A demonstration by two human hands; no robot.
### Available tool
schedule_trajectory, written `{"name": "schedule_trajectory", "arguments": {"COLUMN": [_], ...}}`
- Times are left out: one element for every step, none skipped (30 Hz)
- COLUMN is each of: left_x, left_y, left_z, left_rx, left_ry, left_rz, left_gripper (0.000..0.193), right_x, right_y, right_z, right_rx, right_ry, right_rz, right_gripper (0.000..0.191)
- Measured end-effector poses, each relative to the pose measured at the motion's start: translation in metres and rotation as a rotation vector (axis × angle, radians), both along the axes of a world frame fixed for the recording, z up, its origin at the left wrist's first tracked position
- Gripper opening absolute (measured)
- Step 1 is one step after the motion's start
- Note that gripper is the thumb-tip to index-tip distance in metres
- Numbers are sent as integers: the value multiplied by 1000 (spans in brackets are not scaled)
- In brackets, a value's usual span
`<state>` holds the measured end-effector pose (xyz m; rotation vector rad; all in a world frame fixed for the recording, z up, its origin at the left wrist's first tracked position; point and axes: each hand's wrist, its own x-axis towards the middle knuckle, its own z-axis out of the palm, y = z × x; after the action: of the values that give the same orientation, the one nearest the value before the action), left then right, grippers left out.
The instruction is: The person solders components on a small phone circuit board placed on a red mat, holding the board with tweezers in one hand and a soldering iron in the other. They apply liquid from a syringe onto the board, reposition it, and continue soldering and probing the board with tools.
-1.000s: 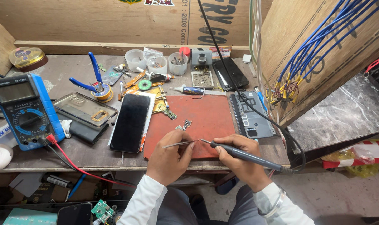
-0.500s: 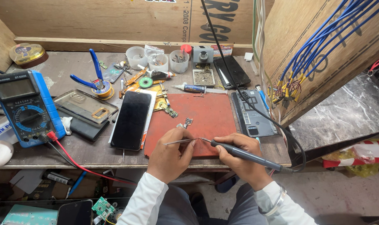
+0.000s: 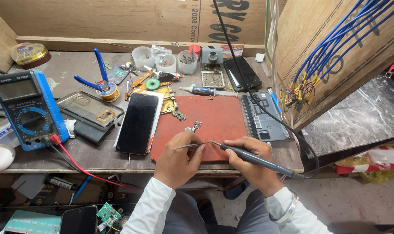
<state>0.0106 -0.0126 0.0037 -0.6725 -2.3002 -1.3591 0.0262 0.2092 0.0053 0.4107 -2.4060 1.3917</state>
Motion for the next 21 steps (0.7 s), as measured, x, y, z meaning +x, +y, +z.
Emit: {"name": "schedule_trajectory", "arguments": {"left_x": [0, 0, 0, 1, 1, 1, 1, 1, 1, 1, 2, 2, 2, 2, 2, 2, 2, 2, 2, 2, 2], "left_y": [0, 0, 0, -1, -1, 0, 0, 0, 0, 0, 0, 0, 0, 0, 0, -1, -1, -1, -1, -1, -1], "left_z": [0, 0, 0, 0, 0, 0, 0, 0, 0, 0, 0, 0, -1, -1, -1, -1, -1, -1, -2, -2, -2], "left_rx": [0, -1, -1, -5, -9, -12, -5, 2, 10, 6, 3, -1, 2, 5, 8, 10, 12, 14, 18, 23, 28], "left_ry": [-5, -10, -15, -14, -14, -14, -11, -9, -7, -36, -65, -94, -52, -10, 33, 25, 17, 10, -14, -38, -62], "left_rz": [2, 3, 3, 5, 6, 7, 7, 6, 6, 11, 15, 20, 16, 12, 8, 7, 7, 6, 16, 26, 35], "left_gripper": [14, 14, 14, 14, 14, 14, 14, 14, 14, 13, 13, 13, 13, 13, 14, 13, 13, 13, 13, 13, 12], "right_x": [0, 0, 0, -1, -1, 0, -1, -1, -1, -1, -1, -1, -1, 0, -1, 0, 0, 0, 0, 0, 1], "right_y": [0, 1, 2, 2, 3, 3, 3, 3, 3, 3, 4, 3, 3, 3, 2, 2, 2, 2, 2, 2, 2], "right_z": [0, -1, -1, -2, -3, -3, -4, -5, -5, -5, -6, -6, -6, -6, -6, -6, -5, -5, -5, -4, -4], "right_rx": [-2, -3, -3, -3, -10, -16, -23, -28, -33, -37, -40, -44, -47, -48, -49, -49, -41, -32, -23, -24, -24], "right_ry": [-4, -4, -3, -2, -12, -23, -33, -14, 4, 22, 6, -10, -26, -18, -10, -3, 0, 2, 4, 0, -4], "right_rz": [-1, 4, 8, 12, 1, -10, -21, -12, -3, 5, -6, -16, -26, -23, -20, -16, -20, -23, -25, -26, -28], "right_gripper": [22, 22, 22, 22, 22, 22, 22, 22, 21, 21, 21, 21, 21, 21, 20, 20, 20, 20, 21, 21, 21]}}
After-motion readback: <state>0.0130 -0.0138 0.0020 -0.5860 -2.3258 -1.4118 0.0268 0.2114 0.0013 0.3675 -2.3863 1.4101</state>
